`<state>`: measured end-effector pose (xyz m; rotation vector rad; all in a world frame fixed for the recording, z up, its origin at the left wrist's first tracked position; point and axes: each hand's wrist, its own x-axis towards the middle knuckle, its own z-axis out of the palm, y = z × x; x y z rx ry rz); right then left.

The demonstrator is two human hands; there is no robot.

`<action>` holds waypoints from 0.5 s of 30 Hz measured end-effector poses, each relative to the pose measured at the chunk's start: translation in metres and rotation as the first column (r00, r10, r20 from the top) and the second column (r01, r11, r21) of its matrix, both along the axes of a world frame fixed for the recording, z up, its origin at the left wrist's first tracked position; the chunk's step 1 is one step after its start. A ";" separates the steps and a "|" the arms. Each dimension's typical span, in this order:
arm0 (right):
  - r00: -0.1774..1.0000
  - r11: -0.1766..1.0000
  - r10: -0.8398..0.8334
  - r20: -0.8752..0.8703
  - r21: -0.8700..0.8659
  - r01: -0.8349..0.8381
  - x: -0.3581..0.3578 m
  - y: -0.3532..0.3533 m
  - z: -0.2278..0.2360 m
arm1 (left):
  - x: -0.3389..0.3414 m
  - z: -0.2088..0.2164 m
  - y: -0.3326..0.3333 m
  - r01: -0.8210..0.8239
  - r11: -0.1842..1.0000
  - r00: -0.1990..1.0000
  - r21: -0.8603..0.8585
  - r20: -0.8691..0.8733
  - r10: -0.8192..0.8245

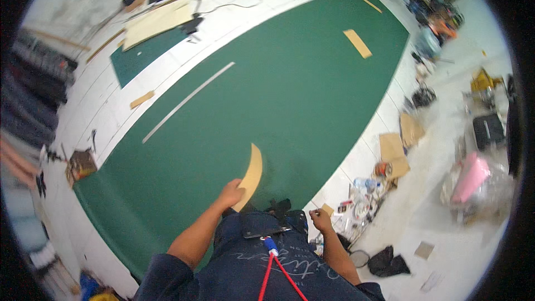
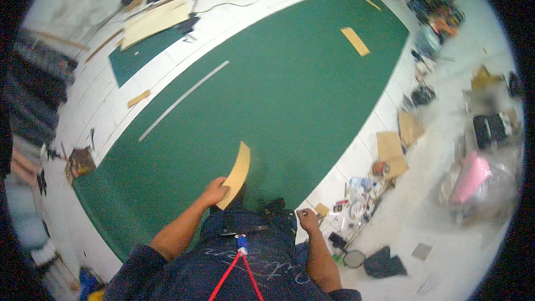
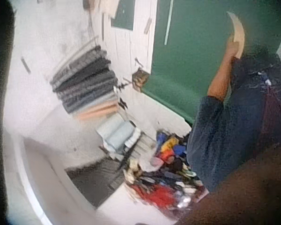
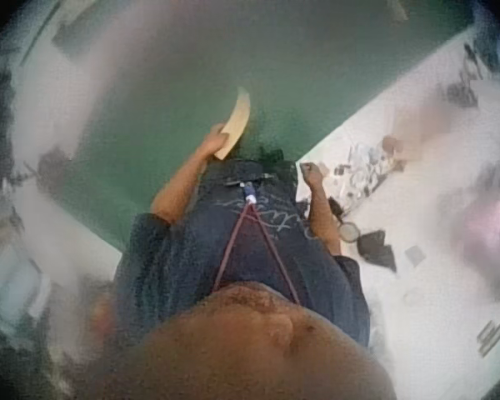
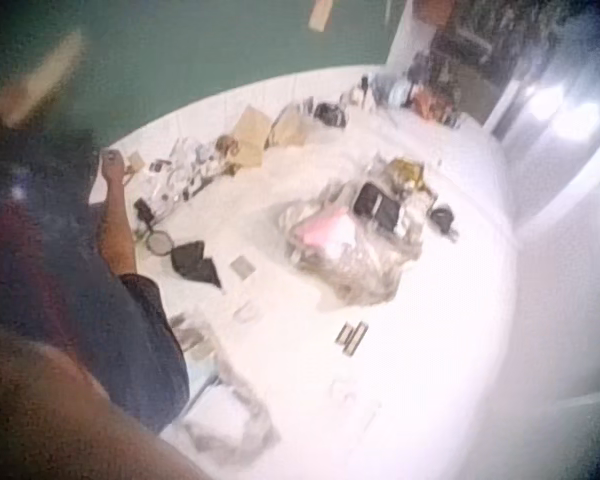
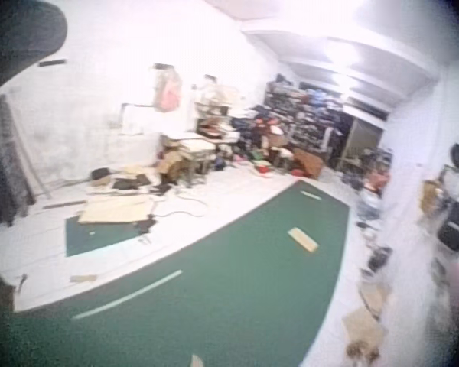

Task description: The person places a metal ruler on a green floor mat and uses a small yellow block to mark or rub along the ruler's edge. They reposition the ruler multiple times and repeat the marking action across different sections of the mat.

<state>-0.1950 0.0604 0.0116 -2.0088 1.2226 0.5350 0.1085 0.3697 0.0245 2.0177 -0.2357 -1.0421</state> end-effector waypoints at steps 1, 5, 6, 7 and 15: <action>0.999 1.000 -0.019 0.043 -0.010 0.020 -0.006 -0.001 0.000 | 0.003 -0.006 -0.004 0.001 1.000 0.999 -0.030 -0.050 -0.002; 1.000 0.999 0.029 0.010 -0.044 -0.028 0.004 0.021 0.010 | 0.016 -0.029 -0.014 -0.121 0.991 0.979 -0.049 -0.171 0.111; 0.999 0.999 0.053 -0.008 0.006 -0.053 0.016 0.029 0.015 | 0.019 -0.028 -0.016 -0.163 0.986 0.969 -0.040 -0.196 0.152; 0.996 0.997 0.075 0.048 -0.026 -0.074 0.023 0.040 0.017 | 0.020 -0.024 -0.021 -0.195 0.980 0.957 -0.035 -0.226 0.182; 0.946 0.954 -0.147 0.289 0.294 0.059 0.123 0.081 0.061 | 0.019 0.023 -0.088 -0.277 0.950 0.854 -0.146 -0.491 0.174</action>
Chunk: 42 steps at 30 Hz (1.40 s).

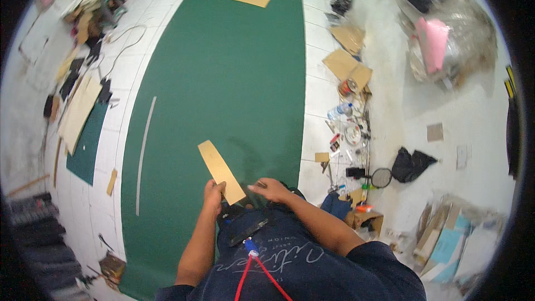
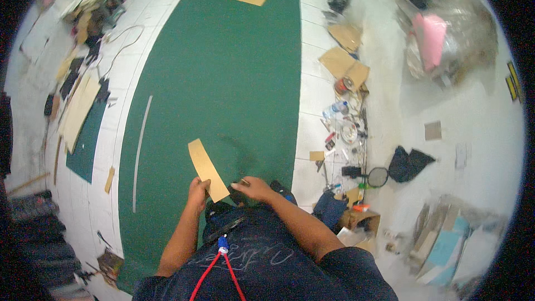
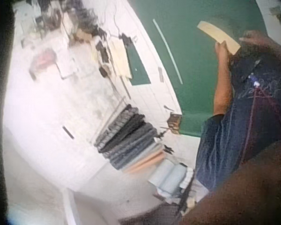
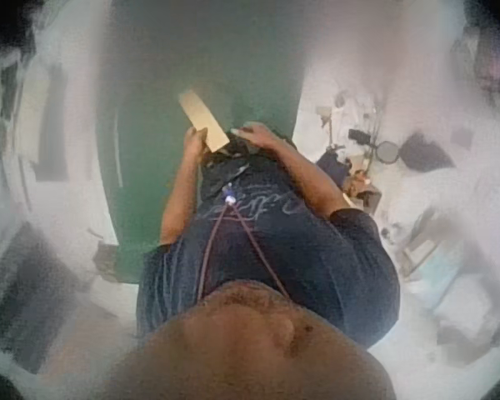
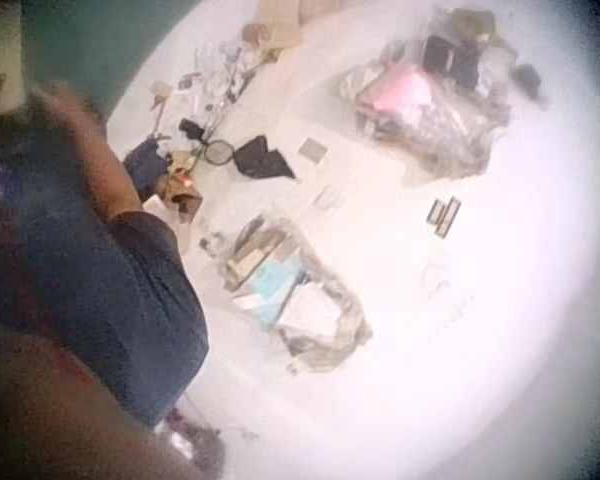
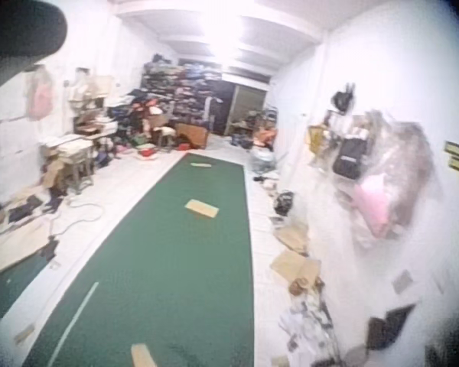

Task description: The person places a metal ruler on a green floor mat and uses a small yellow block to mark or rub along the ruler's edge. They reposition the ruler multiple times and repeat the marking action across different sections of the mat.

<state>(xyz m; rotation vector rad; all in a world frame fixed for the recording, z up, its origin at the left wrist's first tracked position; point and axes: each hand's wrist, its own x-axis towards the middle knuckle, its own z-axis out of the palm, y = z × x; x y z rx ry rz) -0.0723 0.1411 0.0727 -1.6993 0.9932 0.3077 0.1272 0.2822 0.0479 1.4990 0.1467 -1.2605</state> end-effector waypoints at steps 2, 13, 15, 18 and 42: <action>0.973 0.947 -0.206 0.108 0.274 0.169 0.007 0.004 0.000 | -0.006 0.007 -0.013 0.029 0.999 1.000 -0.028 -0.010 -0.030; 0.929 0.944 -0.300 0.217 0.212 0.255 -0.030 0.004 -0.018 | -0.041 0.013 -0.010 0.337 0.939 0.938 0.067 0.060 -0.341; 0.910 0.933 -0.352 0.220 0.154 0.324 -0.051 -0.004 -0.050 | -0.041 -0.006 0.019 0.424 0.881 0.872 0.211 0.166 -0.460; 0.890 0.908 -0.414 0.189 0.013 0.419 -0.079 -0.018 -0.100 | -0.019 -0.060 0.114 0.426 0.843 0.846 0.327 0.187 -0.500; 0.714 0.789 -0.611 -0.341 -0.200 0.580 -0.396 0.029 -0.155 | -0.107 0.029 0.025 0.545 0.728 0.683 0.416 0.284 -0.673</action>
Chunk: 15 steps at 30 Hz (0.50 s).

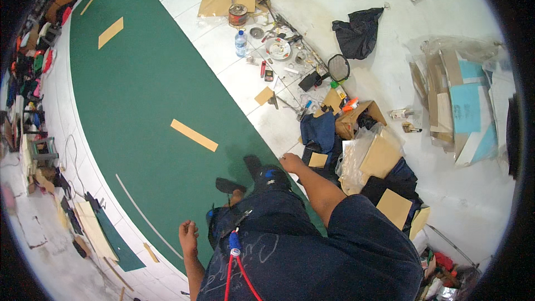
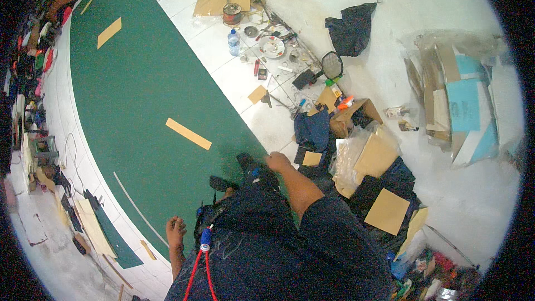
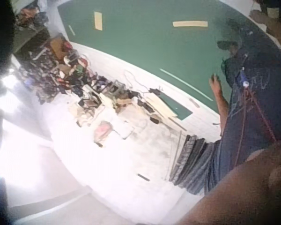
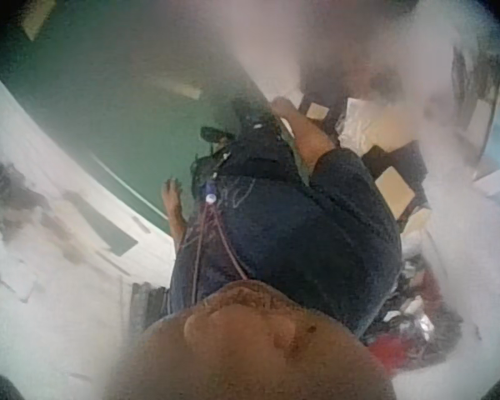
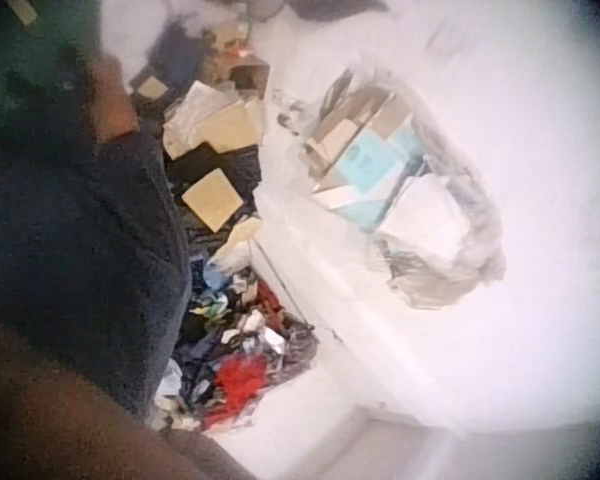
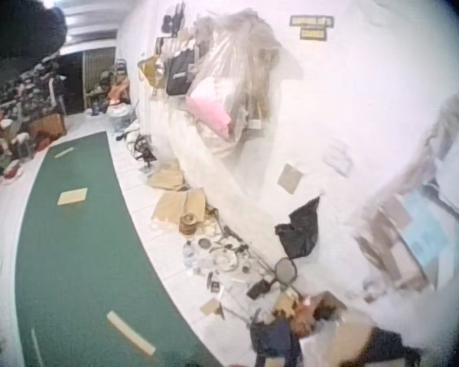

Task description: The person places a metal ruler on a green floor mat and uses a small yellow block to mark or rub along the ruler's edge. They reposition the ruler multiple times and repeat the marking action across different sections of the mat.

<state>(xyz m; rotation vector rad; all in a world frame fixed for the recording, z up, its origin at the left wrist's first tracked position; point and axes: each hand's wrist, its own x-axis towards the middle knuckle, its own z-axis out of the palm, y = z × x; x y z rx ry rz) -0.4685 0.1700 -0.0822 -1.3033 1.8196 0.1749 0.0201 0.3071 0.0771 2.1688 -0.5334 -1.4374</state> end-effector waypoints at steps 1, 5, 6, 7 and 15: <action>1.000 1.000 0.008 0.007 0.005 -0.008 -0.003 0.006 0.003 | 0.001 0.001 -0.001 0.014 1.000 1.000 0.011 0.003 -0.014; 0.991 0.989 -0.131 -0.007 0.063 0.131 -0.014 0.027 0.015 | 0.012 -0.013 0.026 0.009 0.986 0.999 0.166 0.035 -0.015; 0.989 0.988 -0.144 -0.015 0.048 0.145 -0.024 0.036 0.009 | 0.012 -0.014 0.031 0.034 0.978 0.999 0.205 0.007 -0.037; 0.987 0.987 -0.156 -0.023 0.034 0.157 -0.033 0.043 0.001 | 0.013 -0.016 0.035 0.060 0.968 0.998 0.244 -0.021 -0.057; 0.945 0.947 -0.317 0.076 -0.019 0.320 -0.023 0.045 0.019 | 0.020 -0.003 0.053 0.090 0.960 0.994 0.266 0.044 -0.105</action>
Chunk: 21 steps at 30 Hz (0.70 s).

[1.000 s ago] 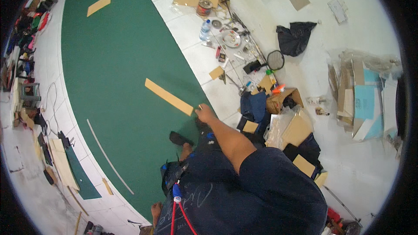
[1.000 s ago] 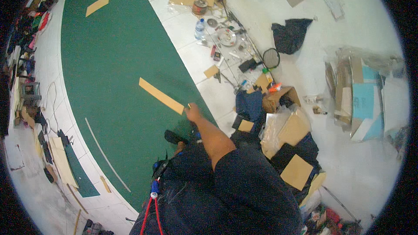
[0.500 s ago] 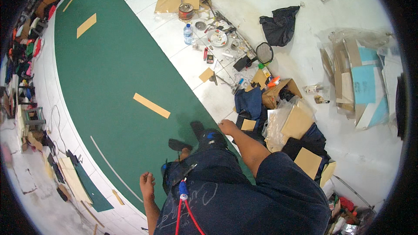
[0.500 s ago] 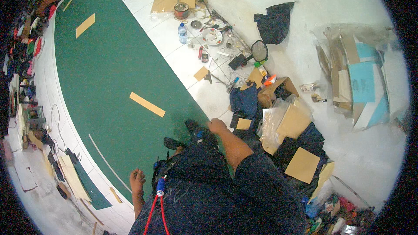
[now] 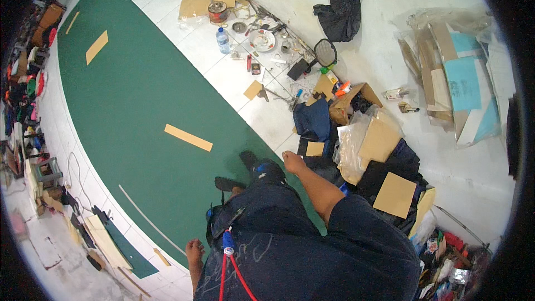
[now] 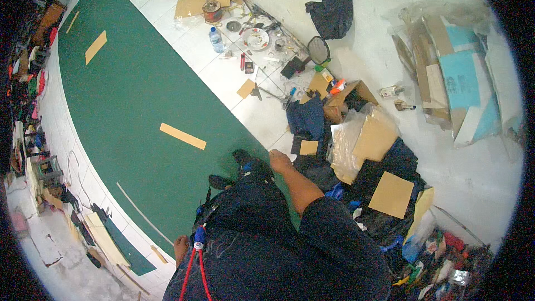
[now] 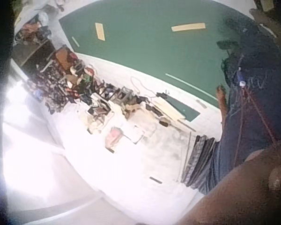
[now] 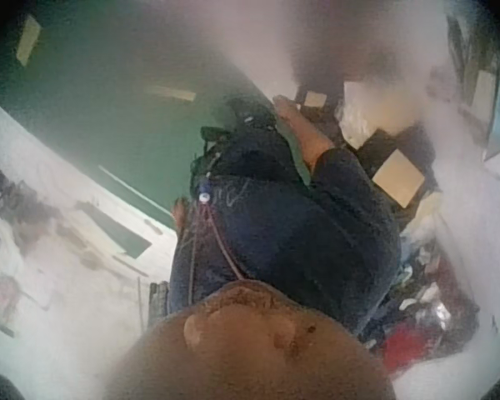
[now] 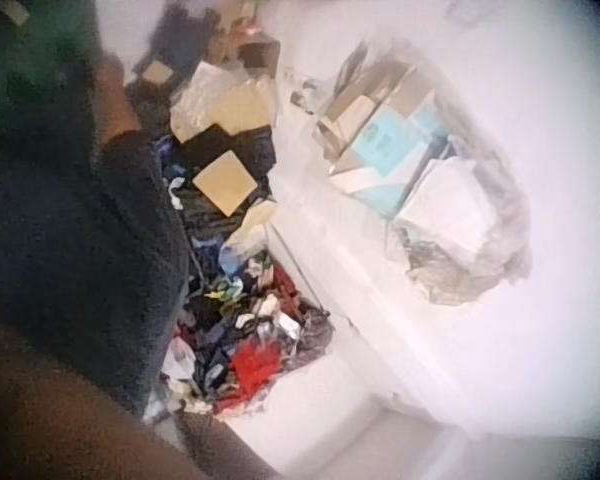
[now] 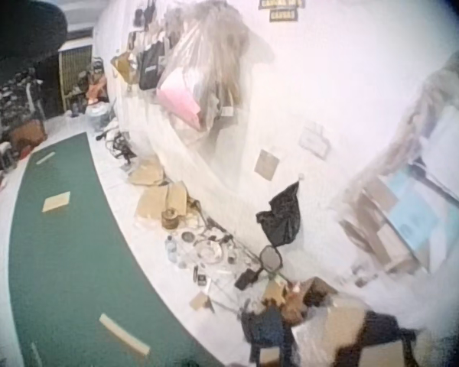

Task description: The person places a metal ruler on a green floor mat and uses a small yellow block to mark or rub along the ruler's edge. They reposition the ruler multiple times and repeat the marking action across different sections of the mat.

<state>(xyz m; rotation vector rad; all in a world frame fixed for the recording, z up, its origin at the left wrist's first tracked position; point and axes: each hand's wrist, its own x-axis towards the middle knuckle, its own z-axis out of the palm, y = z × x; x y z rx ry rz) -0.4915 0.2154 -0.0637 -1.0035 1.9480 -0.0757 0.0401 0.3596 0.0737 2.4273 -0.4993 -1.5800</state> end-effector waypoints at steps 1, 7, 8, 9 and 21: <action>1.000 1.000 -0.015 -0.009 0.020 0.015 0.001 0.002 0.003 | -0.008 0.006 -0.009 0.006 1.000 1.000 0.000 0.028 -0.006; 0.998 0.995 0.063 -0.003 0.084 -0.063 0.017 -0.004 0.014 | -0.002 0.002 -0.026 -0.059 0.993 0.997 -0.098 0.046 0.064; 0.997 0.994 0.080 0.010 0.077 -0.080 0.016 -0.005 0.013 | -0.004 0.003 -0.030 -0.065 0.993 0.997 -0.098 0.032 0.069; 0.995 0.993 0.096 0.024 0.070 -0.097 0.016 -0.005 0.013 | -0.006 0.005 -0.035 -0.071 0.993 0.997 -0.098 0.018 0.073; 0.998 0.996 -0.005 -0.059 -0.090 -0.001 -0.009 0.032 -0.002 | 0.003 -0.007 -0.037 0.081 0.991 0.994 -0.107 -0.065 -0.089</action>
